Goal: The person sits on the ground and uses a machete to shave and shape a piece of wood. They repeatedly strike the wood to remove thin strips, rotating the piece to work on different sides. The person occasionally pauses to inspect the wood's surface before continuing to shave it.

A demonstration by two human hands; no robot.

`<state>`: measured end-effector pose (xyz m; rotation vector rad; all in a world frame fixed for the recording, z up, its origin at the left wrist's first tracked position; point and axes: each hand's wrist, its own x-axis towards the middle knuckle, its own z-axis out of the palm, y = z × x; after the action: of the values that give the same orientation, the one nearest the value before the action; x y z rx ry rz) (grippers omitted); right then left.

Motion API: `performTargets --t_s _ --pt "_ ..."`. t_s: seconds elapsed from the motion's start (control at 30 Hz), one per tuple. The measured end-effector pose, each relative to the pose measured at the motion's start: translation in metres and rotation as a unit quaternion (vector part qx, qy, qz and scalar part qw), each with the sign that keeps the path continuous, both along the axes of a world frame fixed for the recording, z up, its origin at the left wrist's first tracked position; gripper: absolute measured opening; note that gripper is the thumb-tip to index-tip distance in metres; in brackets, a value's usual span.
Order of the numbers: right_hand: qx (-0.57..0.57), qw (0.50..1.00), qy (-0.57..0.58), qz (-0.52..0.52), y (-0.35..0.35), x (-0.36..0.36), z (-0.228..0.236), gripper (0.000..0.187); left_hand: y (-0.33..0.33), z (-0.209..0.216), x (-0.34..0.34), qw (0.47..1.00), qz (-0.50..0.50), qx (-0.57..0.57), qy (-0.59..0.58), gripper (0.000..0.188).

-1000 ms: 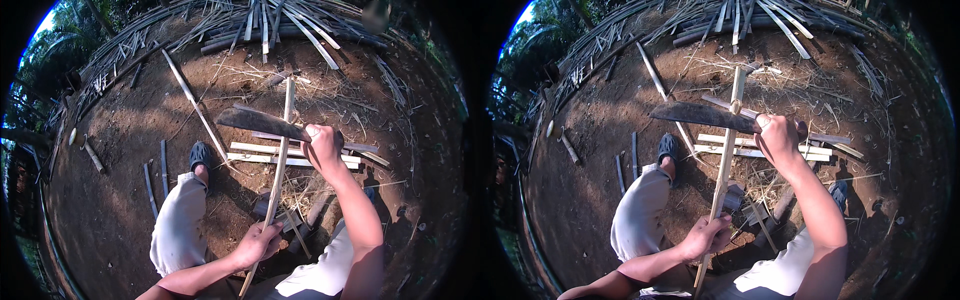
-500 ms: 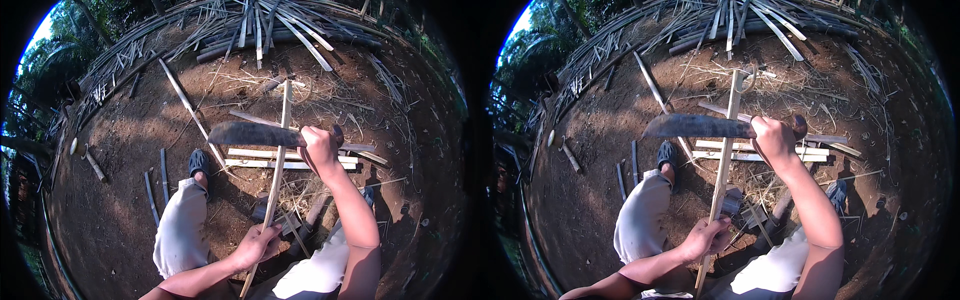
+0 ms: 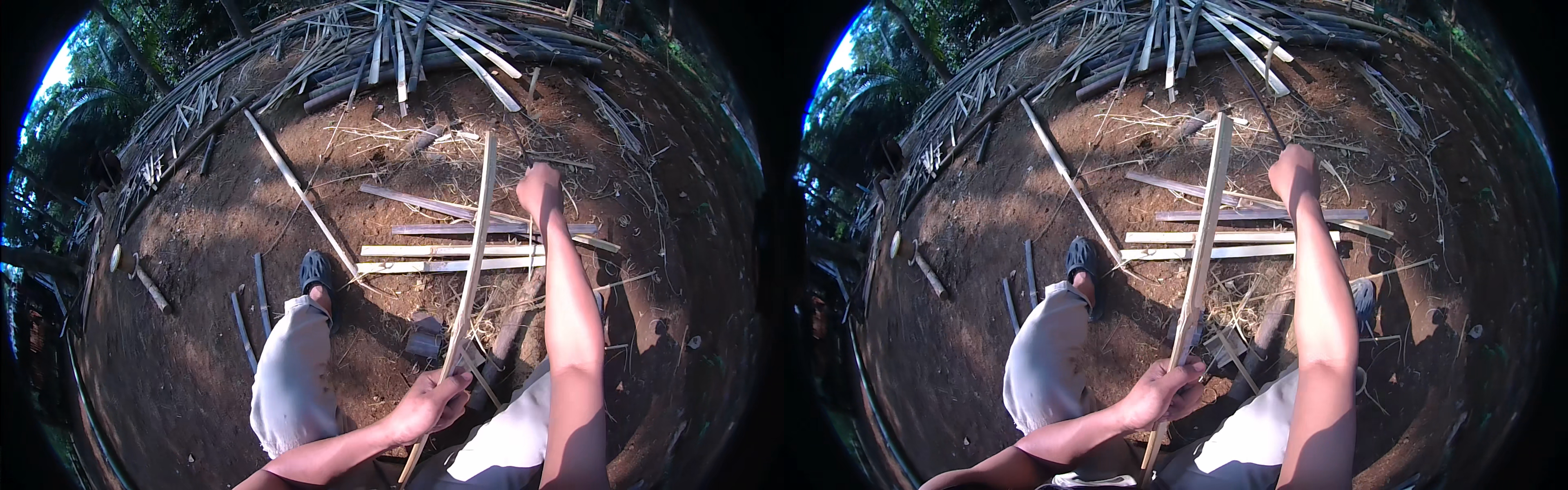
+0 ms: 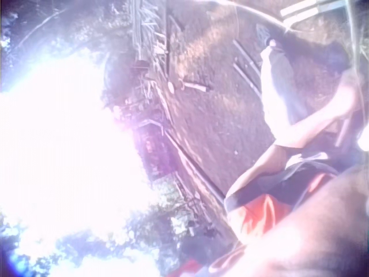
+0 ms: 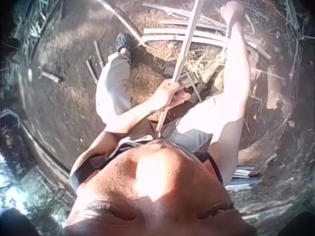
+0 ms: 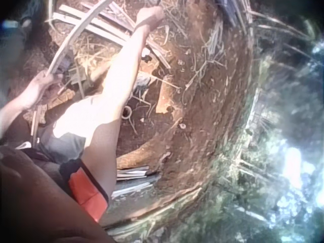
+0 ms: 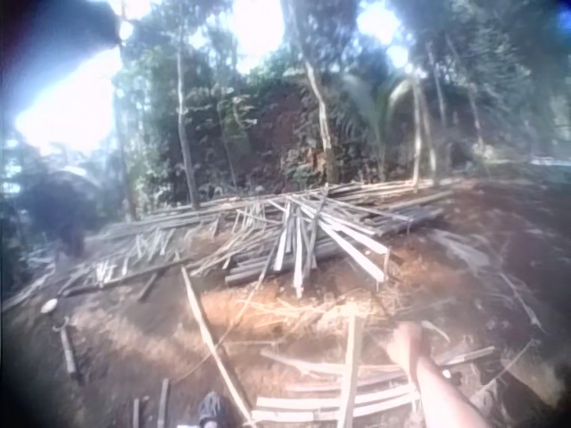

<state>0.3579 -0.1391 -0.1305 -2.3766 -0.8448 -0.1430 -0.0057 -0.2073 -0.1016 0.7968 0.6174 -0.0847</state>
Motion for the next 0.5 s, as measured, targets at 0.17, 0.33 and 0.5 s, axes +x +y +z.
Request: performTargets --t_s 0.17,0.33,0.5 --pt "0.118 0.983 0.136 -0.033 0.015 0.043 -0.059 0.02 0.025 -0.007 0.001 0.998 0.051 -0.003 -0.033 0.033" --pt "0.098 0.984 0.149 0.012 0.025 0.003 -0.02 0.019 0.024 0.007 -0.01 0.981 0.147 0.09 -0.092 0.025" --pt "0.119 0.98 0.158 0.019 0.01 -0.055 0.031 0.021 0.03 0.013 -0.024 0.953 0.193 0.214 -0.091 0.028"
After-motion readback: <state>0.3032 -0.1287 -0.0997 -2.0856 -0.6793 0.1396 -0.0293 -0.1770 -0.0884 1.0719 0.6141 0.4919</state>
